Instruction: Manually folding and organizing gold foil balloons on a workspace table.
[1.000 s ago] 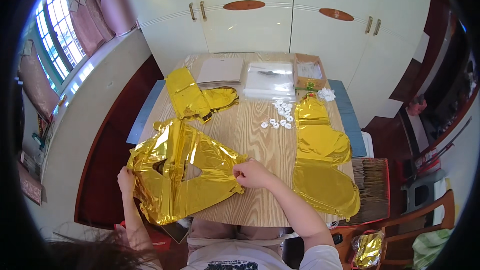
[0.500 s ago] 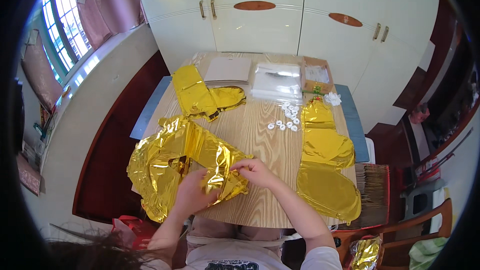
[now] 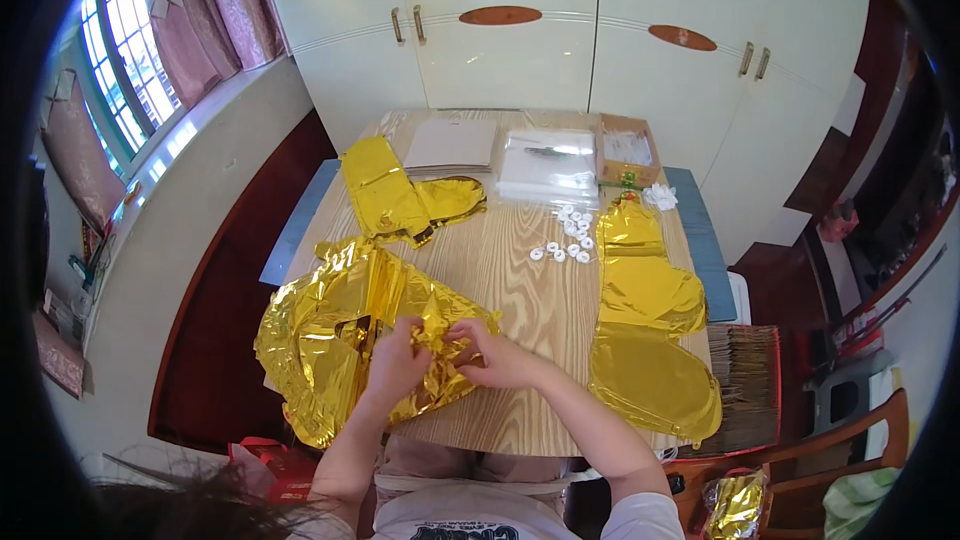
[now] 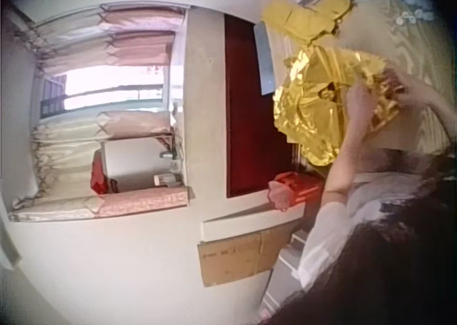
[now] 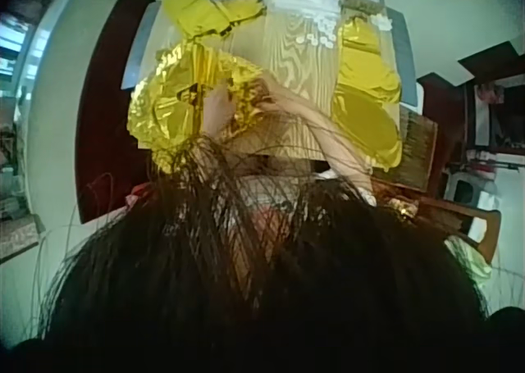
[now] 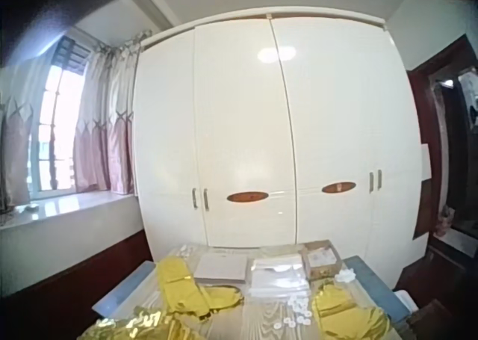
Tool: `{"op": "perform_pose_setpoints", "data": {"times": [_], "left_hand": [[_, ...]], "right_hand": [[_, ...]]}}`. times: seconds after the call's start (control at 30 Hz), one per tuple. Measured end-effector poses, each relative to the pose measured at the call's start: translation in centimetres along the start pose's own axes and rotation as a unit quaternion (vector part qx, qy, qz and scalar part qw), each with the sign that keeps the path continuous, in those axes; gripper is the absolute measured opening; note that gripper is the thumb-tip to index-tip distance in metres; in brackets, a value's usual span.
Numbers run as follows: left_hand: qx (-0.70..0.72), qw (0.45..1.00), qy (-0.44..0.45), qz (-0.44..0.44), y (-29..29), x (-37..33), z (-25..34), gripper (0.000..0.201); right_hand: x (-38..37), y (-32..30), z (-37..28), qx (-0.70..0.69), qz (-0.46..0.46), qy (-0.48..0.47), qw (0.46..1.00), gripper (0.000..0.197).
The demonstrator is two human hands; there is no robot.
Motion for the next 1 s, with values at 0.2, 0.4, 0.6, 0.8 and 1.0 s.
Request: {"op": "perform_pose_setpoints", "data": {"times": [0.2, 0.4, 0.6, 0.8, 1.0], "left_hand": [[0.063, 0.995, -0.067, 0.042, -4.4, 0.1, -6.9, 0.039], [0.062, 0.985, -0.155, 0.038, -9.3, 1.1, -13.9, 0.034], [0.028, 0.986, -0.135, 0.088, -13.3, 0.7, -21.7, 0.025], [-0.173, 0.954, -0.218, 0.114, -14.5, 1.6, -27.3, 0.029], [-0.207, 0.958, 0.008, 0.197, -12.0, 2.6, -12.4, 0.038]], "right_hand": [[0.1, 0.4, -1.5, 0.301, -0.079, -0.093, 0.946, 0.047], [-0.2, -0.1, -0.4, 0.400, -0.102, -0.065, 0.909, 0.031], [-0.1, -1.2, -0.6, 0.367, -0.032, -0.087, 0.926, 0.016], [-0.5, -1.2, -0.4, 0.379, 0.000, -0.094, 0.921, 0.015], [-0.9, -1.2, -0.1, 0.351, 0.030, -0.098, 0.931, 0.013]]}}
Point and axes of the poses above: each hand's wrist, its own x-axis away from the middle knuckle, its own y-axis out of the palm, z = x × y, the point moved 7 cm from there along -x, towards the middle knuckle, and after that the axes turned 4 degrees about -x, right-handed, at the moved point
